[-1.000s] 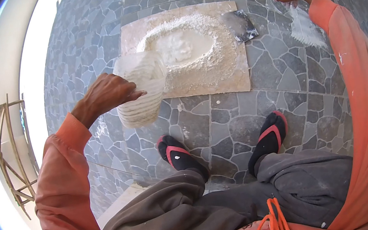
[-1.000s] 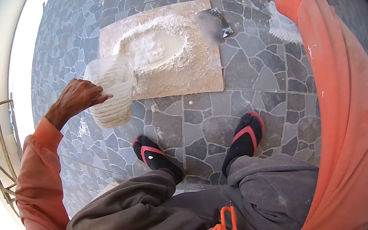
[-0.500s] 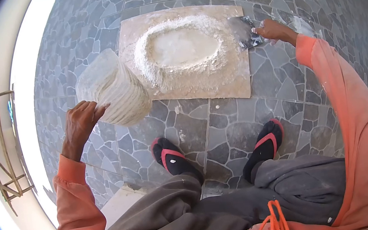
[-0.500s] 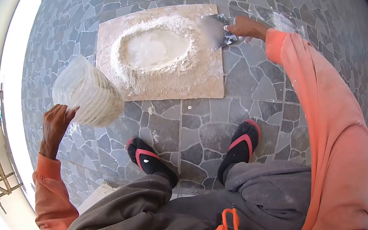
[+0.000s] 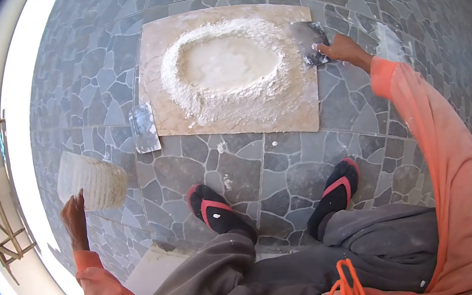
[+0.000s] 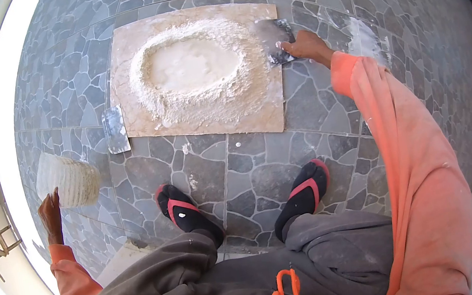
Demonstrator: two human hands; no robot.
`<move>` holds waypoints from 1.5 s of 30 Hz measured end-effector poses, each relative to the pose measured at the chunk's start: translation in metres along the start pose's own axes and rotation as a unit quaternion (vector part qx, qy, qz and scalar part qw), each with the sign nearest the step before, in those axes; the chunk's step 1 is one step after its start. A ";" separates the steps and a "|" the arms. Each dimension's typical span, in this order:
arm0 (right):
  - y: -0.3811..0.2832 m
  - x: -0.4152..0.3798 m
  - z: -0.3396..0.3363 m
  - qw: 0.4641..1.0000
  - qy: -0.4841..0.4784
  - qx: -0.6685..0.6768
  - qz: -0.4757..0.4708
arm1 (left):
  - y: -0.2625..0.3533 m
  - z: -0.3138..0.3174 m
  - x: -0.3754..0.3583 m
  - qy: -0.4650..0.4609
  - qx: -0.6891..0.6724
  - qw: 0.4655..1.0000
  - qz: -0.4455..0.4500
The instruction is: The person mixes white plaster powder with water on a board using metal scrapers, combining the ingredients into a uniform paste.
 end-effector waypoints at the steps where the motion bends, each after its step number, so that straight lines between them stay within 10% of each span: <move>1: 0.000 0.001 -0.001 1.000 0.018 -0.022 0.009 | -0.010 0.001 -0.009 -0.003 0.006 1.000 -0.011; 15: -0.008 0.024 0.005 0.999 0.036 -0.027 0.010 | -0.048 0.021 -0.114 -0.028 -0.051 0.987 -0.148; 31: -0.023 0.014 -0.021 0.915 -0.138 0.377 -0.029 | -0.007 0.021 -0.133 -0.263 -0.154 0.914 -0.267; 34: -0.009 0.016 -0.025 0.916 -0.133 0.378 -0.031 | 0.011 -0.006 -0.100 -0.293 -0.198 0.915 -0.193; 38: 0.015 0.003 -0.009 0.908 -0.131 0.398 0.018 | 0.034 -0.062 -0.011 -0.429 -0.060 0.840 -0.327; 45: 0.027 -0.008 0.037 0.901 -0.168 0.399 0.044 | 0.147 -0.007 0.167 -0.442 -0.176 0.870 -0.128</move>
Point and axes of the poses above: each hand's wrist, its own x-axis towards the middle knuckle, its own z-axis out of the palm, y = z × x, the point moved 5 cm from there along x, towards the middle knuckle, and after that the axes turned 12 degrees about -x, right-handed, at the moved point
